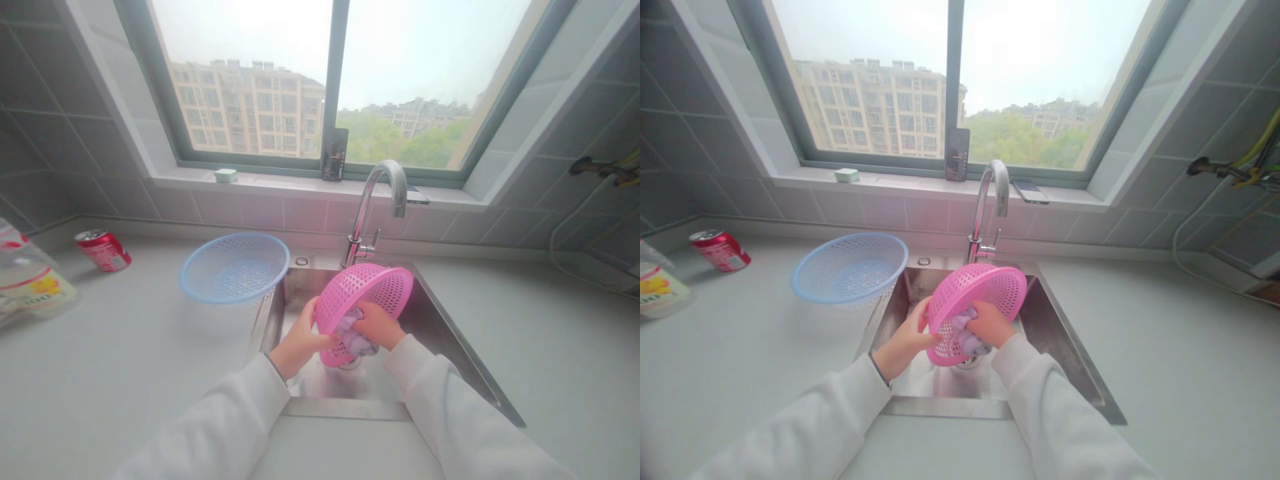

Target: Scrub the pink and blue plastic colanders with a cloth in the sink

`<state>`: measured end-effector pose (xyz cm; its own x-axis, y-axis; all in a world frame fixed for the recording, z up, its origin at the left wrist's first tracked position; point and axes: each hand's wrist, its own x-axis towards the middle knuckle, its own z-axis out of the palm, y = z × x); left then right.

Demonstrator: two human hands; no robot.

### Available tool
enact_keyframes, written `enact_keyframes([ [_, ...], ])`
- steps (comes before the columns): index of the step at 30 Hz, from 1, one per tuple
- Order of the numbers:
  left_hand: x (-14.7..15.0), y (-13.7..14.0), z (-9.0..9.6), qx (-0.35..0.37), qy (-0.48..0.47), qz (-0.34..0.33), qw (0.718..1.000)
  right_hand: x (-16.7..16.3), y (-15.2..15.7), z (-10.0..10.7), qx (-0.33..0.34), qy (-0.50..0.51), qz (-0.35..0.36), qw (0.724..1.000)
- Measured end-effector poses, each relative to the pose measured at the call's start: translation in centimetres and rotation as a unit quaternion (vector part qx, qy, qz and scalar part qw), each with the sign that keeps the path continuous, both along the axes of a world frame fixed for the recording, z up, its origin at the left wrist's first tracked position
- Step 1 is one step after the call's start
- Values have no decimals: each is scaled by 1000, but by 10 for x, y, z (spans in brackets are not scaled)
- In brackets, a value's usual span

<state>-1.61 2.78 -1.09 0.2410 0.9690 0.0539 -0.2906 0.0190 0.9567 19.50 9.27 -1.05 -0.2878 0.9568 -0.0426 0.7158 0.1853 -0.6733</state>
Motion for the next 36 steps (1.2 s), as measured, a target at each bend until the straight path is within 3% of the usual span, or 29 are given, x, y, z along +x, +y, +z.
enact_keyframes([
  [3,0,0,-2,-4,-3,-17,1000,-7,-10,4,-90,183,94,974],
  [6,0,0,-5,-35,-38,-38,998,-12,-18,6,-147,386,90,906],
  [8,0,1,-6,-54,-54,-47,996,-11,-19,8,-126,417,73,897],
  [10,1,2,-5,-50,-49,-40,997,-9,-16,9,-73,322,78,941],
  [12,1,2,-3,-32,-29,-17,999,-4,-11,7,-5,133,87,987],
  [15,2,1,1,-36,12,23,999,3,-2,2,50,-114,54,991],
  [17,3,0,4,-47,24,35,998,7,2,-1,51,-174,16,983],
  [21,4,-2,6,-41,31,29,998,5,0,-2,39,-136,21,990],
  [25,3,-1,4,-33,42,19,998,-9,-11,3,-45,94,133,986],
  [27,2,0,3,-37,37,15,999,-13,-15,5,-85,211,134,964],
  [29,2,0,1,-43,18,9,999,-15,-16,4,-101,263,110,953],
  [31,2,0,1,-46,4,5,999,-12,-13,3,-83,213,100,968],
  [33,2,0,2,-38,15,11,999,-6,-10,0,-39,83,85,992],
  [36,3,0,3,-54,43,30,997,3,-3,-1,25,-112,6,993],
])
